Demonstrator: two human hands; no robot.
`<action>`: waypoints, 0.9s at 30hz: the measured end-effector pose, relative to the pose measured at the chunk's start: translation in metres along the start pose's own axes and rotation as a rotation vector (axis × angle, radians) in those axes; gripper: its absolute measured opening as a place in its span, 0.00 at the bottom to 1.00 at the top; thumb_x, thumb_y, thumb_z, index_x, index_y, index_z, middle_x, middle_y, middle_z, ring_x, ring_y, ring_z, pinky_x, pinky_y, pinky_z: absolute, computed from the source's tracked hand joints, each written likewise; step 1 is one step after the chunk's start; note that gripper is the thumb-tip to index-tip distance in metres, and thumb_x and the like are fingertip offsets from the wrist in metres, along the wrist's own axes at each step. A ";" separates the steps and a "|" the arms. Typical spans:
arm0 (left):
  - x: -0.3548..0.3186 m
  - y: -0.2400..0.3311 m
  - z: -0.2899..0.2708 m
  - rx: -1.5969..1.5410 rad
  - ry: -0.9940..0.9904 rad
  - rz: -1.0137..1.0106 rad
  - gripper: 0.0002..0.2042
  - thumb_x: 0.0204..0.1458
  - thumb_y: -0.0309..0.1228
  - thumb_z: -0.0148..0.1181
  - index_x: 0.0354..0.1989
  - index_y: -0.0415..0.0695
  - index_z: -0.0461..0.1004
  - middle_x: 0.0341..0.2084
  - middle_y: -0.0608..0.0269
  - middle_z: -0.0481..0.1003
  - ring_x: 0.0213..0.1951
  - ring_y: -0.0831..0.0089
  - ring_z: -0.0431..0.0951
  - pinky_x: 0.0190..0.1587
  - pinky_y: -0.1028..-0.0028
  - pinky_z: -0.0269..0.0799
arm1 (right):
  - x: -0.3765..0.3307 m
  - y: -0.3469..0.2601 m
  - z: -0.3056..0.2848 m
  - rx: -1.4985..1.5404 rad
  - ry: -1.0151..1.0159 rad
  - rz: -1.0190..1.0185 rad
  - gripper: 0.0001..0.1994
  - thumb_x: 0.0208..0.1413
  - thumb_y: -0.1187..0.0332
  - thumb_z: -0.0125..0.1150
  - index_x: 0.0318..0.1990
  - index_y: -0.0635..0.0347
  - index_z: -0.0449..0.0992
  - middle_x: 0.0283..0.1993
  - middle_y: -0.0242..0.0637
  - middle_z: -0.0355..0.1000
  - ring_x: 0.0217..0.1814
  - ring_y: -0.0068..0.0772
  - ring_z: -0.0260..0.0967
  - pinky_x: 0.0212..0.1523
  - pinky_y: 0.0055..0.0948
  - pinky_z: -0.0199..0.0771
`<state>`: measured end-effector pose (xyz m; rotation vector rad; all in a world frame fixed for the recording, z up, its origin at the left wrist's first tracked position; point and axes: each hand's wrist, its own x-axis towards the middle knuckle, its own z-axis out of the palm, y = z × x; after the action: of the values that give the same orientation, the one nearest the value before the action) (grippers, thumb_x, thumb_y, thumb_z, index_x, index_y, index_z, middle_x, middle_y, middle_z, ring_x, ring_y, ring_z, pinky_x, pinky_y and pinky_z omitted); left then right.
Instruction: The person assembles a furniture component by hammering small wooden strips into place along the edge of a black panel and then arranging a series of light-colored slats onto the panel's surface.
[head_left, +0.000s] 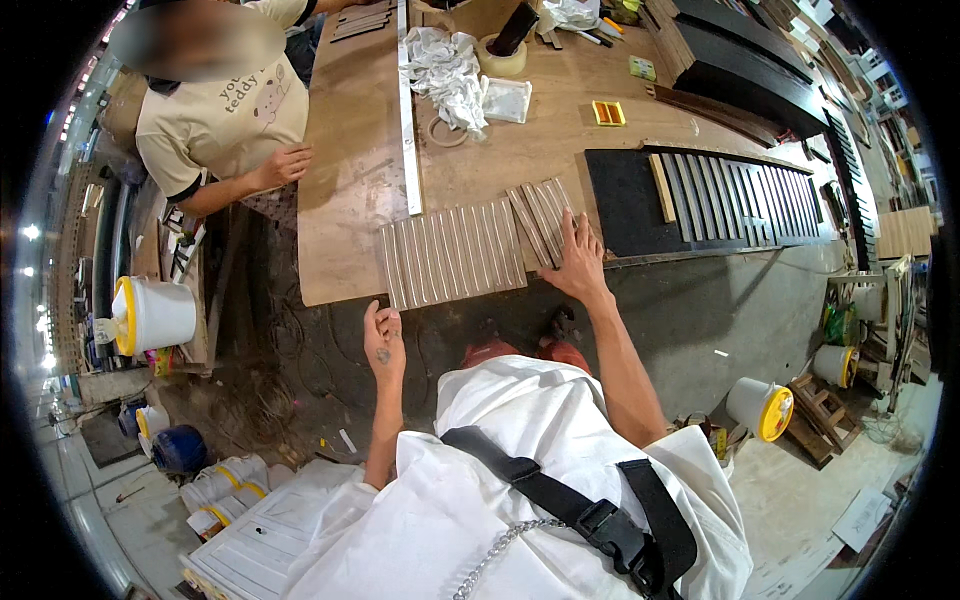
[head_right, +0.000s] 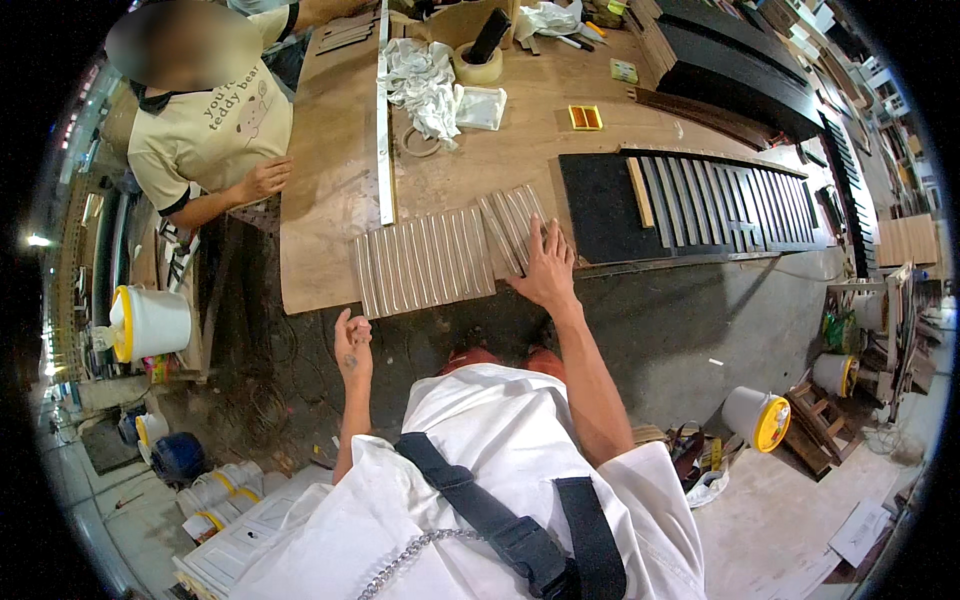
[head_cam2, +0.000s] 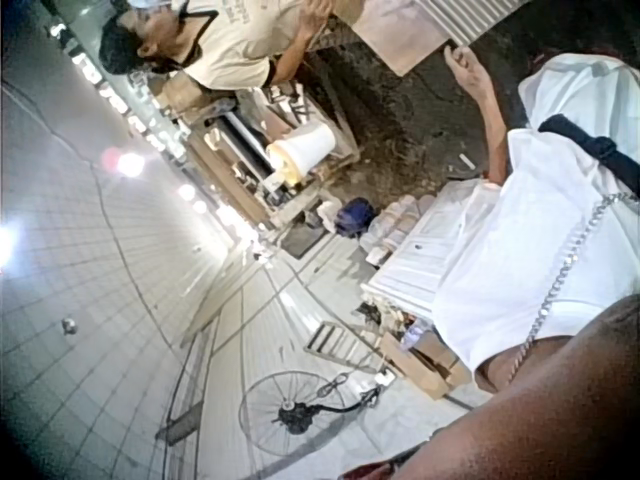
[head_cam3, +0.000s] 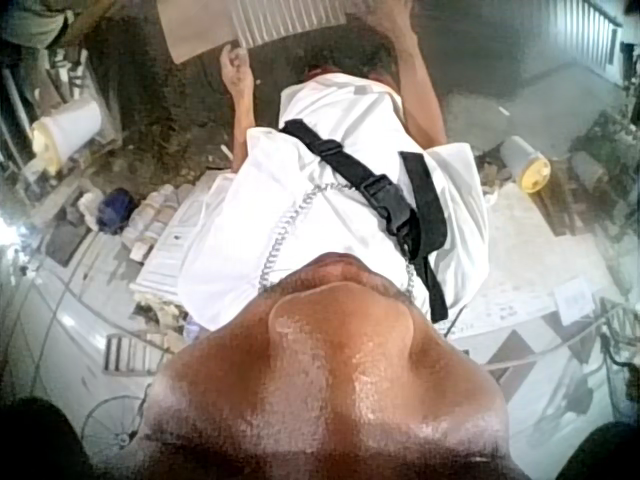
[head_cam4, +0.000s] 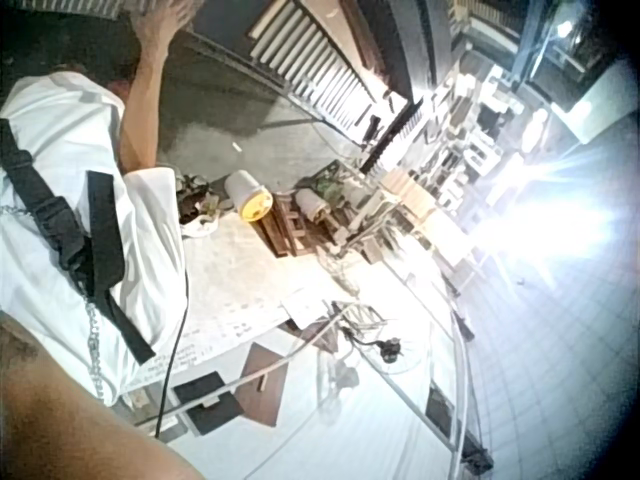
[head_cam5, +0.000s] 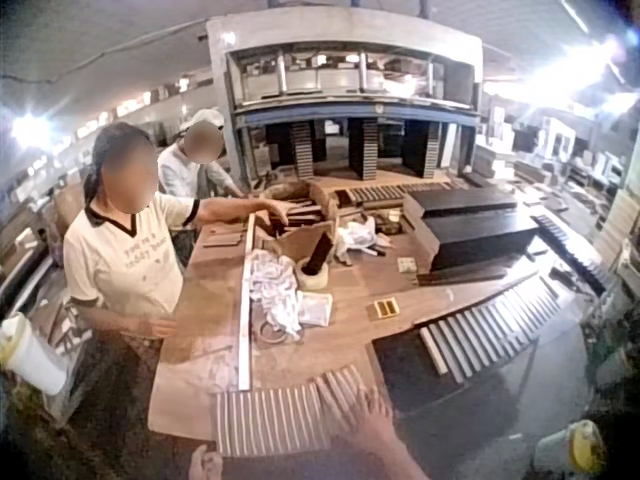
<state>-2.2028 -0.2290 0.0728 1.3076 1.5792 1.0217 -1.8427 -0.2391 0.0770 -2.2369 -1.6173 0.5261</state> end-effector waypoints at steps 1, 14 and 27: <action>0.001 0.002 0.001 -0.004 0.000 -0.003 0.23 0.59 0.32 0.59 0.60 0.37 0.62 0.41 0.59 0.74 0.38 0.77 0.73 0.43 0.79 0.70 | 0.000 -0.002 0.003 -0.016 0.037 0.023 0.57 0.37 0.57 0.73 0.72 0.55 0.39 0.71 0.65 0.40 0.72 0.66 0.41 0.67 0.60 0.45; 0.009 -0.008 -0.008 -0.067 0.017 -0.001 0.25 0.61 0.35 0.56 0.61 0.34 0.60 0.39 0.62 0.72 0.39 0.78 0.70 0.45 0.77 0.68 | 0.017 -0.022 0.020 -0.115 0.177 0.215 0.55 0.36 0.54 0.74 0.69 0.64 0.45 0.60 0.68 0.53 0.62 0.67 0.53 0.59 0.59 0.55; 0.026 -0.025 -0.019 -0.157 0.052 0.000 0.23 0.59 0.29 0.56 0.61 0.34 0.60 0.40 0.61 0.73 0.39 0.75 0.74 0.43 0.77 0.71 | 0.026 -0.034 0.013 -0.129 0.154 0.330 0.61 0.31 0.51 0.74 0.70 0.65 0.40 0.59 0.65 0.55 0.58 0.64 0.54 0.58 0.57 0.55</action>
<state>-2.2320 -0.2081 0.0532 1.1821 1.5046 1.1638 -1.8695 -0.2036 0.0793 -2.5888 -1.2466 0.3255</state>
